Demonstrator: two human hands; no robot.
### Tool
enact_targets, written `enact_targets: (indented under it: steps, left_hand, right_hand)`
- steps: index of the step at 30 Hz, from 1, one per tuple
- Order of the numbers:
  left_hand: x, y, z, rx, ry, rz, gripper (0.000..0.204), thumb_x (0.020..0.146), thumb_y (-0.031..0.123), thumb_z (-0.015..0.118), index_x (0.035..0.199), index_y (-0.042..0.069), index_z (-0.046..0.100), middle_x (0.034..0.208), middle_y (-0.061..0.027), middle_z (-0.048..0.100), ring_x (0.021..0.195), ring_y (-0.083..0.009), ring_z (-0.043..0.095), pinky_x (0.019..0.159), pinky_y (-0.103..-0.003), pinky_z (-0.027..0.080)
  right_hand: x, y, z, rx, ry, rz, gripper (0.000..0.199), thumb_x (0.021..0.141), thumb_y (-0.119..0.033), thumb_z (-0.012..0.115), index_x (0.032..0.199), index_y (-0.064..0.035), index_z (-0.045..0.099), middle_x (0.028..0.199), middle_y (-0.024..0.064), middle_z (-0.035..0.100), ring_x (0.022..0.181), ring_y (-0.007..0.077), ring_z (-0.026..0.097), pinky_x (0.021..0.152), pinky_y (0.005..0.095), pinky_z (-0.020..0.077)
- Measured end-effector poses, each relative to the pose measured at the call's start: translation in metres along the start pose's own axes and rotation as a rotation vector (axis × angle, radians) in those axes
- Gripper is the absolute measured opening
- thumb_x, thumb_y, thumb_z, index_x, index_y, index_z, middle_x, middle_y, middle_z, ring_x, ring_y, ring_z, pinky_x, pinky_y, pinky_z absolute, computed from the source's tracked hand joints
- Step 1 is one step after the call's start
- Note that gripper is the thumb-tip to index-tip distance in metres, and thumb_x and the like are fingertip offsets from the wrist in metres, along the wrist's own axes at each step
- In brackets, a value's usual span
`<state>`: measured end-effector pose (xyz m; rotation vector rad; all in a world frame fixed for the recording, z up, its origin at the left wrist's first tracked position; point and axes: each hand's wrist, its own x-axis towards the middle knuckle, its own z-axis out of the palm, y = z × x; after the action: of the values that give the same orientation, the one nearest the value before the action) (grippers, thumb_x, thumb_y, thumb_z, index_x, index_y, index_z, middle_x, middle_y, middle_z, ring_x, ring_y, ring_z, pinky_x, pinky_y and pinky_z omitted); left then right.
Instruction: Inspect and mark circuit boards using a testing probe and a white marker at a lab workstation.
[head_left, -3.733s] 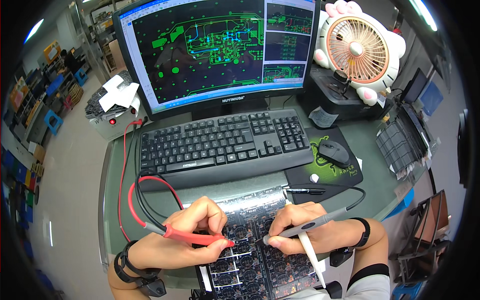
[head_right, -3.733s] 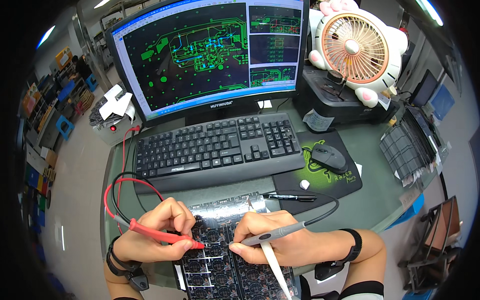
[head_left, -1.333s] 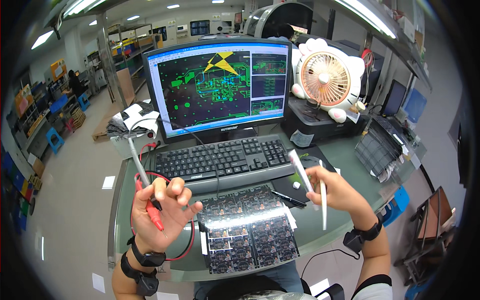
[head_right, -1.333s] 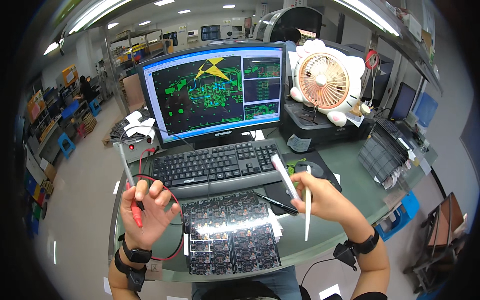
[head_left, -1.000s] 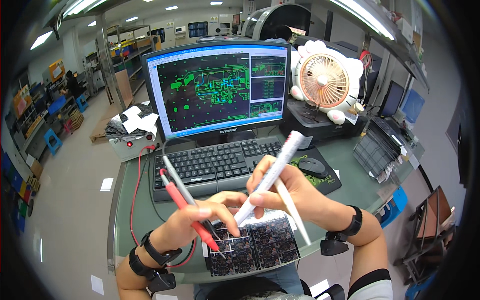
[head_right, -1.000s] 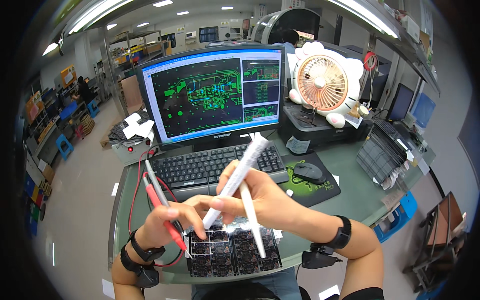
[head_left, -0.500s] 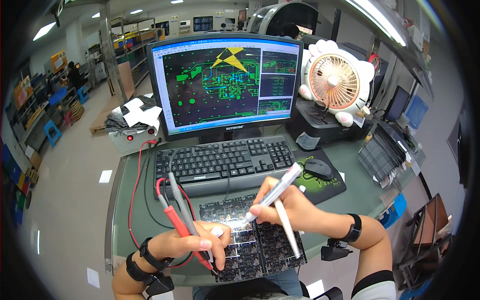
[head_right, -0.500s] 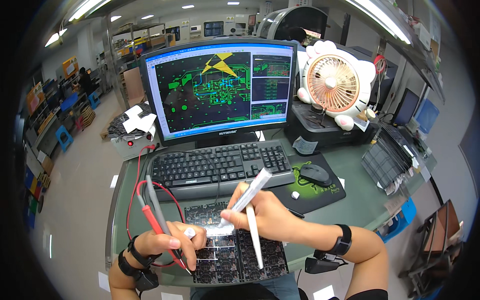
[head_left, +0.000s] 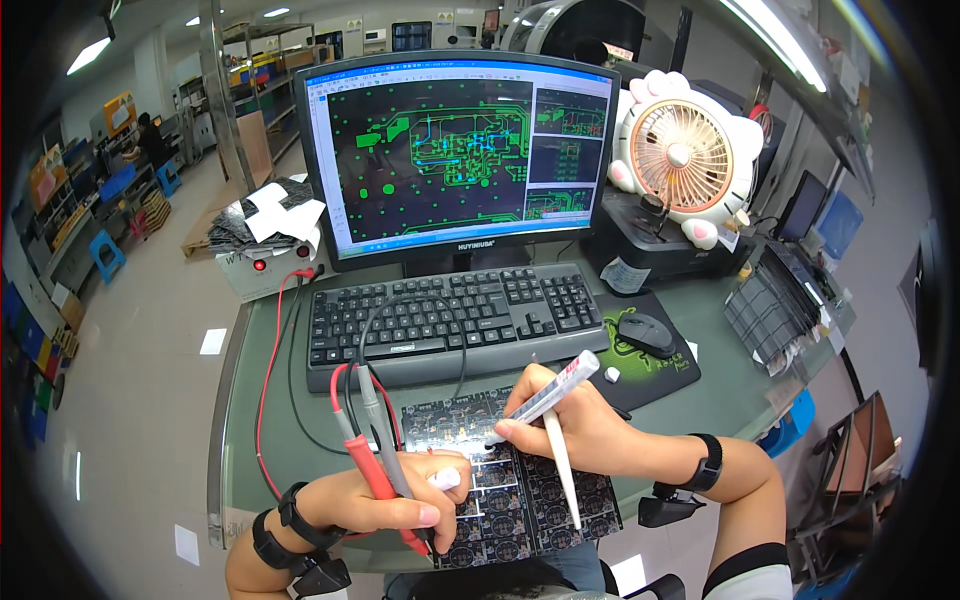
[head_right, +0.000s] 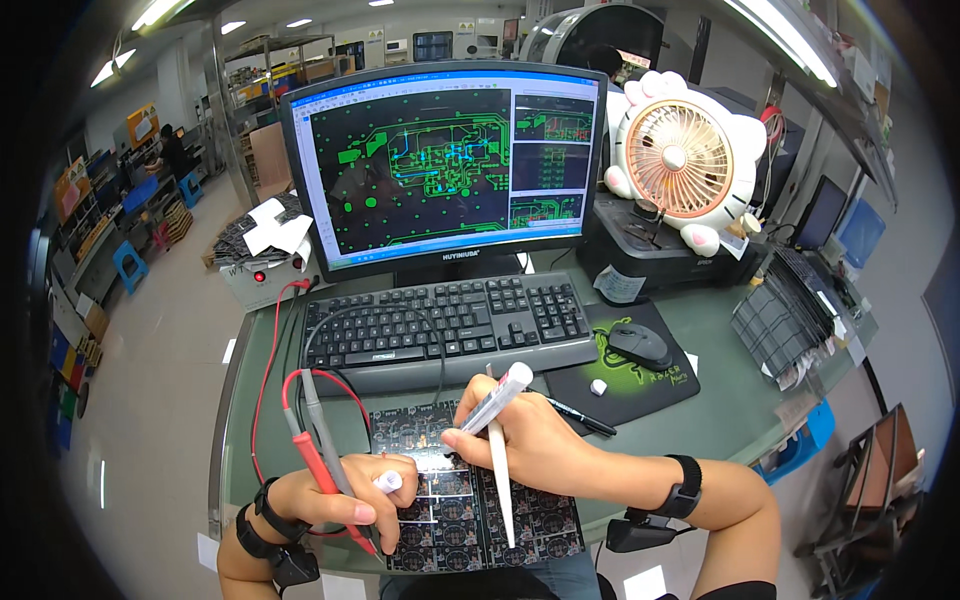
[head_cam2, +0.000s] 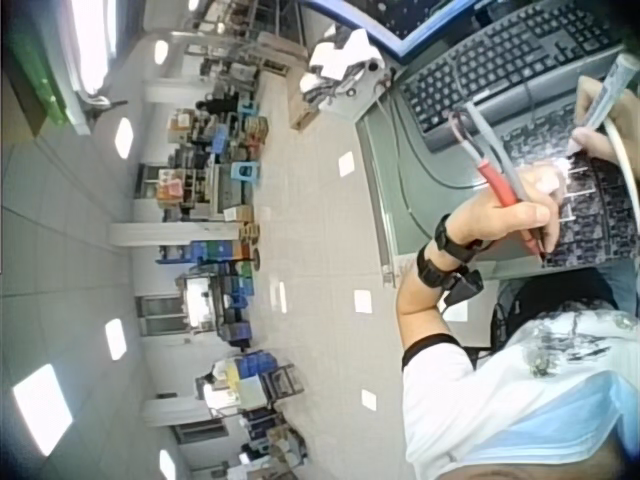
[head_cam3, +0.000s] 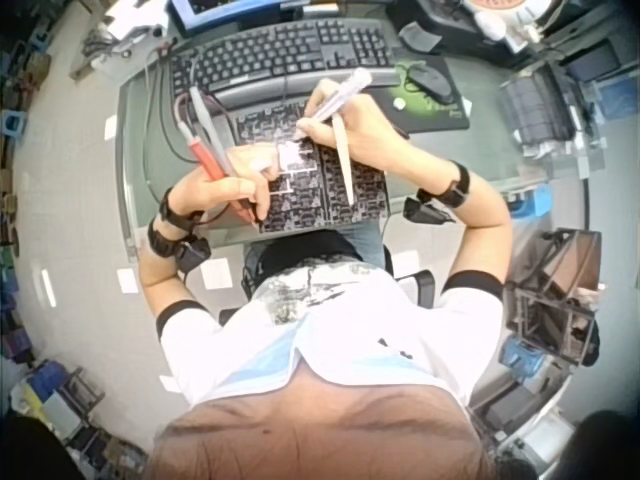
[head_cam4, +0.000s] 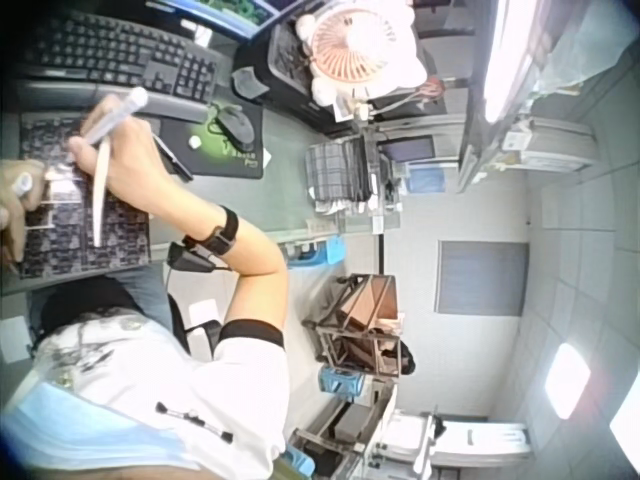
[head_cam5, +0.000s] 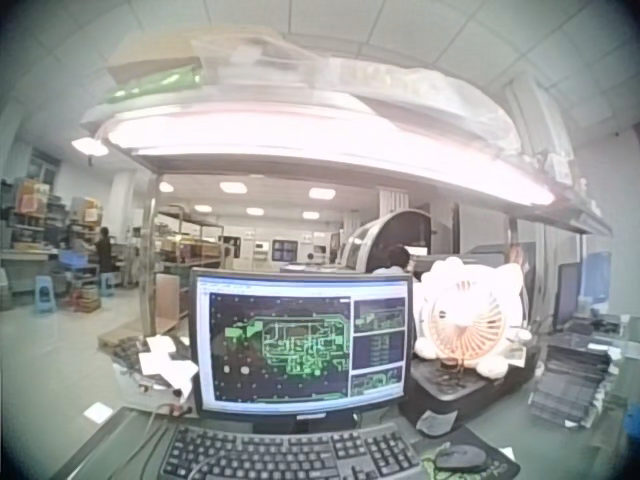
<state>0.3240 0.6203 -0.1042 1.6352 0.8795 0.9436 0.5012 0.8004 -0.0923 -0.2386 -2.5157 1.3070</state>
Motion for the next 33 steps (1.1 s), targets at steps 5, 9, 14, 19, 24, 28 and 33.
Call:
enact_targets:
  steps: [5, 9, 14, 19, 24, 28, 33]
  left_hand:
    - [0.0, 0.001, 0.001, 0.005, 0.001, 0.015, 0.043, 0.089, 0.03, 0.039, 0.075, 0.0, 0.067, 0.08, -0.0075, 0.041, 0.076, -0.0214, 0.042, 0.073, -0.032, 0.035]
    - [-0.002, -0.001, -0.001, -0.001, 0.039, 0.026, 0.045, 0.09, 0.03, 0.037, 0.075, 0.0, 0.068, 0.078, -0.0067, 0.042, 0.075, -0.0221, 0.043, 0.074, -0.034, 0.037]
    - [-0.003, -0.016, -0.009, -0.266, 0.332, 0.291, 0.051, 0.09, 0.037, 0.034, 0.075, -0.001, 0.065, 0.077, -0.0098, 0.05, 0.08, -0.0218, 0.048, 0.079, -0.035, 0.039]
    - [0.002, -0.014, -0.018, -0.325, 0.631, 0.357, 0.041, 0.09, 0.04, 0.038, 0.076, 0.003, 0.052, 0.072, -0.0049, 0.041, 0.064, -0.017, 0.046, 0.063, -0.033, 0.041]
    - [-0.001, -0.005, -0.01, -0.382, 0.694, 0.363, 0.041, 0.089, 0.042, 0.038, 0.08, 0.004, 0.049, 0.075, -0.004, 0.041, 0.062, -0.0139, 0.043, 0.057, -0.029, 0.036]
    - [0.002, -0.001, 0.018, -0.22, 0.943, 0.409, 0.042, 0.09, 0.043, 0.033, 0.081, 0.004, 0.046, 0.076, -0.0045, 0.042, 0.058, -0.0142, 0.042, 0.056, -0.029, 0.033]
    - [0.036, 0.01, 0.039, 0.153, 0.603, 0.438, 0.047, 0.091, 0.039, 0.024, 0.09, 0.006, 0.057, 0.087, -0.014, 0.063, 0.095, -0.0237, 0.058, 0.109, -0.051, 0.015]
  right_hand:
    - [-0.004, -0.01, -0.007, 0.071, -0.069, 0.133, 0.025, 0.085, -0.022, 0.069, 0.086, -0.002, 0.054, 0.08, 0.0049, 0.061, 0.066, 0.0095, 0.057, 0.057, 0.0245, 0.0435]
    - [-0.025, -0.015, -0.017, 0.327, -0.054, 0.204, 0.019, 0.092, -0.017, 0.06, 0.101, -0.0023, 0.055, 0.081, 0.0042, 0.063, 0.072, 0.0074, 0.061, 0.062, 0.0229, 0.049]
    - [-0.067, -0.013, -0.014, -0.347, -0.019, -0.343, 0.02, 0.083, -0.021, 0.069, 0.098, -0.0101, 0.062, 0.1, 0.0108, 0.066, 0.079, 0.0259, 0.065, 0.066, 0.0326, 0.0508]
    - [-0.089, -0.04, -0.004, -0.819, -0.156, -0.46, 0.023, 0.085, -0.033, 0.06, 0.095, -0.0129, 0.056, 0.111, 0.0112, 0.064, 0.098, 0.0264, 0.063, 0.076, 0.033, 0.0495]
    - [-0.103, -0.051, -0.019, -0.906, -0.065, -0.464, 0.019, 0.076, -0.019, 0.06, 0.093, -0.0127, 0.055, 0.114, 0.0107, 0.065, 0.084, 0.0224, 0.067, 0.063, 0.0289, 0.052]
    - [-0.083, -0.041, -0.049, -0.502, 0.436, -0.429, 0.025, 0.074, 0.0, 0.066, 0.096, -0.0052, 0.056, 0.082, 0.0066, 0.067, 0.055, 0.0156, 0.057, 0.048, 0.0246, 0.0443]
    - [-0.054, -0.01, -0.049, 0.361, 0.648, -0.112, 0.012, 0.093, -0.014, 0.059, 0.094, -0.0049, 0.051, 0.075, -0.0062, 0.048, 0.068, 0.001, 0.041, 0.057, 0.0174, 0.0334]
